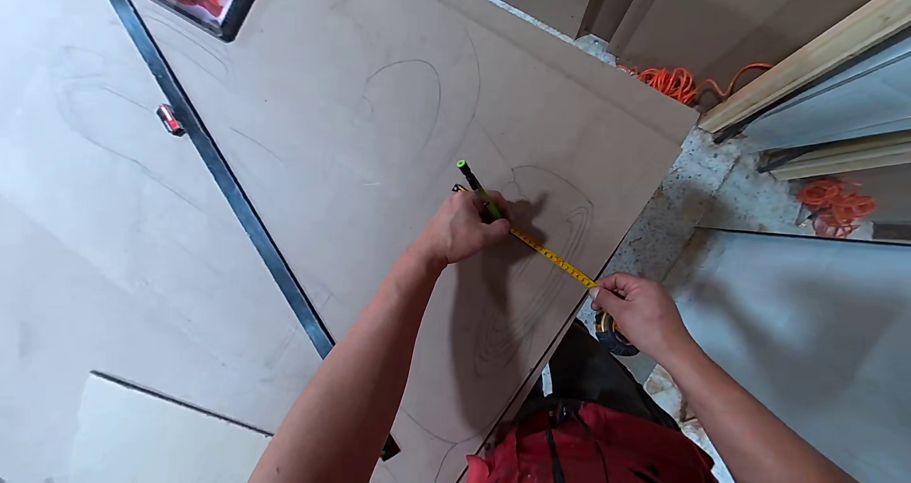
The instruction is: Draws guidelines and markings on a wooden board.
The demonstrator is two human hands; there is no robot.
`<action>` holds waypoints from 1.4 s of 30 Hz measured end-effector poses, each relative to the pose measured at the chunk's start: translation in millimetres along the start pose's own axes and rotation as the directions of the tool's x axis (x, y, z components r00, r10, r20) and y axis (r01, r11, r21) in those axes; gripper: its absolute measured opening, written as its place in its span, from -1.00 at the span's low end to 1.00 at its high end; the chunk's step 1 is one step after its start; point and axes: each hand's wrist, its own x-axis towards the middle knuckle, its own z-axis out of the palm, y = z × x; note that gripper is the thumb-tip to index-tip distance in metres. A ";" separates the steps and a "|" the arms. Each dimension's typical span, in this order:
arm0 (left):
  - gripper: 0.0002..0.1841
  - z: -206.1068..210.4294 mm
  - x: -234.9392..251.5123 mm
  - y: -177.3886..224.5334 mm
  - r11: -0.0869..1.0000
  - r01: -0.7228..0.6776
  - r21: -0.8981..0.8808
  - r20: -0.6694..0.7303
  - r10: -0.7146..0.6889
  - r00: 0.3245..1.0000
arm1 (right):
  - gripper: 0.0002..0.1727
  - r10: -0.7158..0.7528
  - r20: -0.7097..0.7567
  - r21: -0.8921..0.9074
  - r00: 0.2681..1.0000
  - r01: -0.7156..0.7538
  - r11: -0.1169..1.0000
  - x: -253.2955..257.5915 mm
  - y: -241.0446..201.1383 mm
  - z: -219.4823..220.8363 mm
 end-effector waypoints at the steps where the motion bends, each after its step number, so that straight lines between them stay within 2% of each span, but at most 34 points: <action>1: -0.86 -0.4 0.9 -1.2 1.000 0.006 -0.007 0.000 -0.006 1.000 | -0.88 0.005 0.002 0.005 1.000 -0.005 1.000 0.2 -0.1 -0.6; 6: -0.88 1.5 3.0 -4.4 1.000 0.014 0.014 -0.046 -0.013 0.999 | -0.87 0.003 0.022 0.019 1.000 -0.004 1.000 1.7 0.8 -1.6; 13: -0.89 -0.3 7.0 -3.3 0.991 -0.016 0.135 -0.010 0.018 1.000 | -0.87 -0.005 0.028 -0.018 1.000 0.006 1.000 2.0 0.2 -3.0; 24: -0.88 -1.8 9.9 -5.2 0.984 -0.040 0.171 -0.007 0.042 0.999 | -0.87 0.001 0.010 -0.010 1.000 -0.001 1.000 0.3 -1.3 -2.5; 42: -0.85 -10.1 14.9 9.2 0.963 0.016 0.268 0.095 -0.043 0.995 | -0.86 -0.017 0.013 0.006 1.000 0.017 1.000 0.2 -0.5 -2.7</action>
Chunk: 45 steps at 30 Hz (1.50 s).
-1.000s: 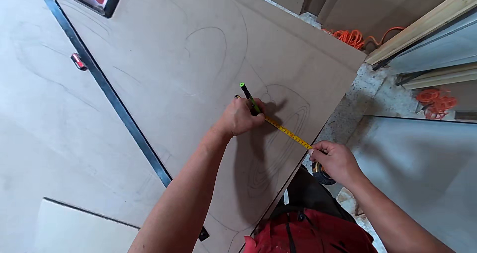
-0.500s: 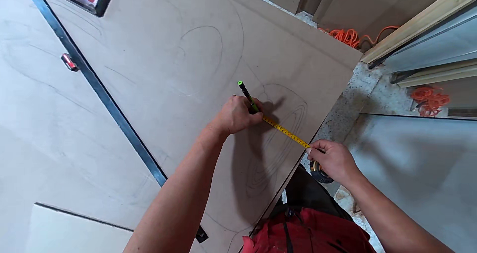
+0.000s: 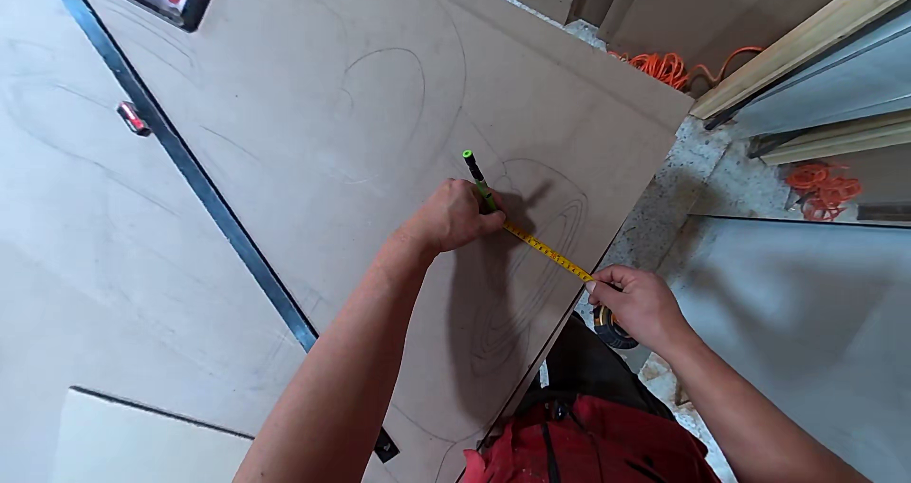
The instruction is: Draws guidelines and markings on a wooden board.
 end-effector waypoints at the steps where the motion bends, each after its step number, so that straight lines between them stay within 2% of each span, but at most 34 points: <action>1: -0.85 -0.2 0.5 0.2 1.000 0.005 0.002 0.005 -0.005 1.000 | -0.86 0.002 0.000 -0.004 1.000 -0.002 1.000 0.0 -0.4 0.0; 7: -0.82 -2.2 2.5 1.1 1.000 0.016 0.011 0.043 -0.016 0.999 | -0.86 0.013 0.001 -0.010 1.000 -0.013 1.000 -0.7 -2.4 0.0; 10: -0.80 -1.6 -1.8 -4.3 0.994 0.006 -0.105 0.009 -0.005 1.000 | -0.87 0.011 0.000 0.002 1.000 -0.011 1.000 -0.1 -0.3 0.9; 11: -0.79 -4.4 -6.4 -7.8 0.983 -0.006 -0.185 -0.038 -0.001 0.999 | -0.87 0.010 -0.002 0.004 1.000 -0.010 1.000 0.1 0.4 1.0; 13: -0.77 -15.3 -17.8 -17.5 0.945 -0.055 -0.323 -0.238 -0.025 0.971 | -0.87 0.009 -0.005 0.006 1.000 -0.009 1.000 0.9 0.6 0.9; 15: -0.78 -26.0 -24.8 -27.5 0.925 -0.069 -0.374 -0.459 -0.120 0.880 | -0.87 0.012 -0.006 0.007 1.000 -0.012 1.000 0.4 1.1 0.9; 17: -0.80 -28.6 -25.1 -36.8 0.907 -0.031 -0.420 -0.558 -0.232 0.797 | -0.87 0.013 -0.009 0.000 1.000 -0.013 1.000 -0.4 1.3 1.5; 22: -0.83 -9.7 -21.6 -44.2 0.865 0.061 -0.498 -0.572 -0.380 0.727 | -0.87 0.008 -0.010 0.002 1.000 -0.008 1.000 -0.1 1.0 2.1; 25: -0.89 1.2 -19.5 -44.8 0.863 0.103 -0.495 -0.584 -0.419 0.695 | -0.87 0.008 -0.014 0.003 1.000 -0.008 1.000 -0.5 1.0 1.5; 35: -0.87 -5.3 -10.5 -21.4 0.904 0.342 -0.254 -0.537 -0.427 0.728 | -0.87 0.013 -0.003 -0.008 1.000 -0.013 1.000 0.0 1.0 0.6; 45: -0.88 -12.5 -9.2 -15.3 0.888 0.395 -0.236 -0.498 -0.459 0.736 | -0.86 0.014 0.006 0.002 1.000 -0.014 1.000 -0.3 1.8 1.2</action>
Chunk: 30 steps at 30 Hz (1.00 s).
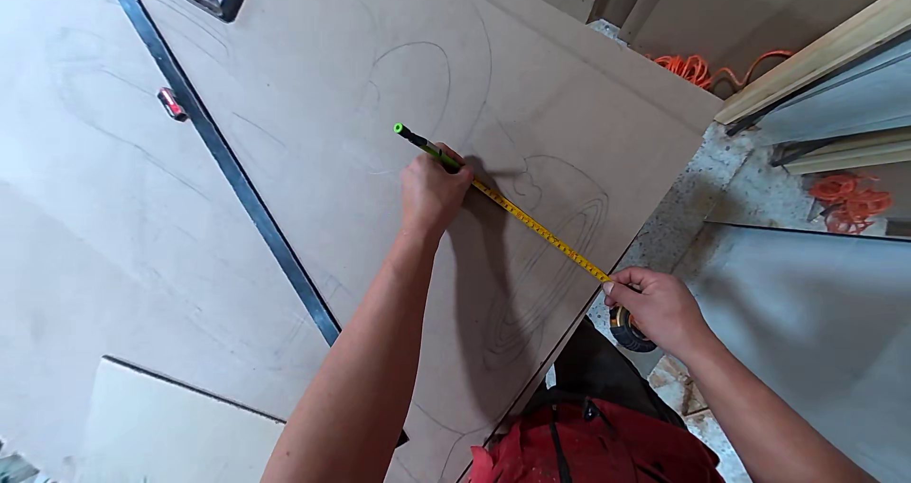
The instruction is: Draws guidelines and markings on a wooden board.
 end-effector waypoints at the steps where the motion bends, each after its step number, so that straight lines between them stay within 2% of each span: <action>1: -0.89 -0.8 -0.7 -1.4 1.000 -0.001 0.000 0.003 0.001 1.000 | -0.86 0.001 0.002 -0.002 1.000 -0.001 1.000 -0.9 0.1 1.1; 8: -0.89 -8.7 -19.8 -30.1 0.999 -0.001 -0.035 -0.001 0.001 1.000 | -0.85 0.038 0.037 -0.003 0.999 -0.038 0.999 -17.7 1.6 22.6; 14: -0.87 -20.2 -50.8 -69.1 1.000 0.006 -0.024 -0.014 -0.006 1.000 | -0.85 0.013 0.068 -0.028 0.998 -0.011 1.000 -45.0 8.7 56.6; 22: -0.90 -35.7 -98.0 -125.1 0.998 0.041 -0.039 -0.049 -0.043 0.998 | -0.85 0.025 0.111 -0.016 0.994 -0.023 1.000 -82.4 17.3 102.8; 30: -0.89 -49.5 -135.6 -159.9 0.994 0.106 -0.005 -0.076 -0.106 0.991 | -0.87 0.008 0.137 -0.038 0.990 -0.003 0.999 -109.9 26.4 139.0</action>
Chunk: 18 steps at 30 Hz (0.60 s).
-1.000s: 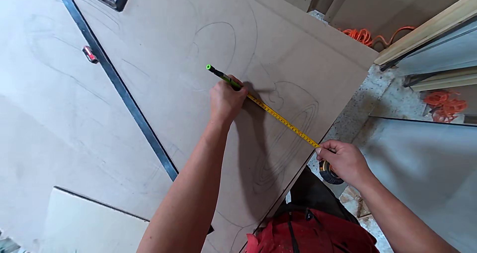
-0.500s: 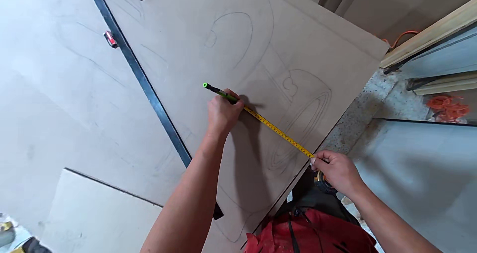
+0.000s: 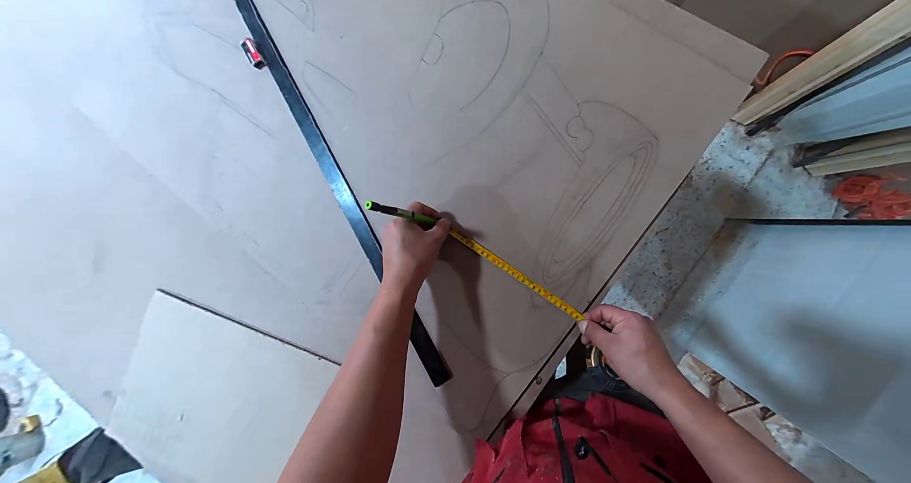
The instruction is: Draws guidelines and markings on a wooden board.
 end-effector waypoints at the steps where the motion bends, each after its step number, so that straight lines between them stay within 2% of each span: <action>1: -0.88 -0.8 -2.4 -3.6 1.000 0.004 0.001 -0.003 -0.004 1.000 | -0.87 -0.001 0.002 -0.001 1.000 0.001 1.000 -1.3 0.5 2.5; 10: -0.89 -0.1 -3.5 -6.0 1.000 0.019 -0.012 -0.009 -0.019 1.000 | -0.86 0.014 0.029 -0.011 0.999 -0.014 1.000 -2.2 -4.1 0.4; 18: -0.88 10.4 19.1 25.9 0.998 0.003 -0.059 0.019 -0.002 1.000 | -0.84 0.023 -0.005 -0.017 1.000 -0.023 1.000 16.0 -9.2 -33.2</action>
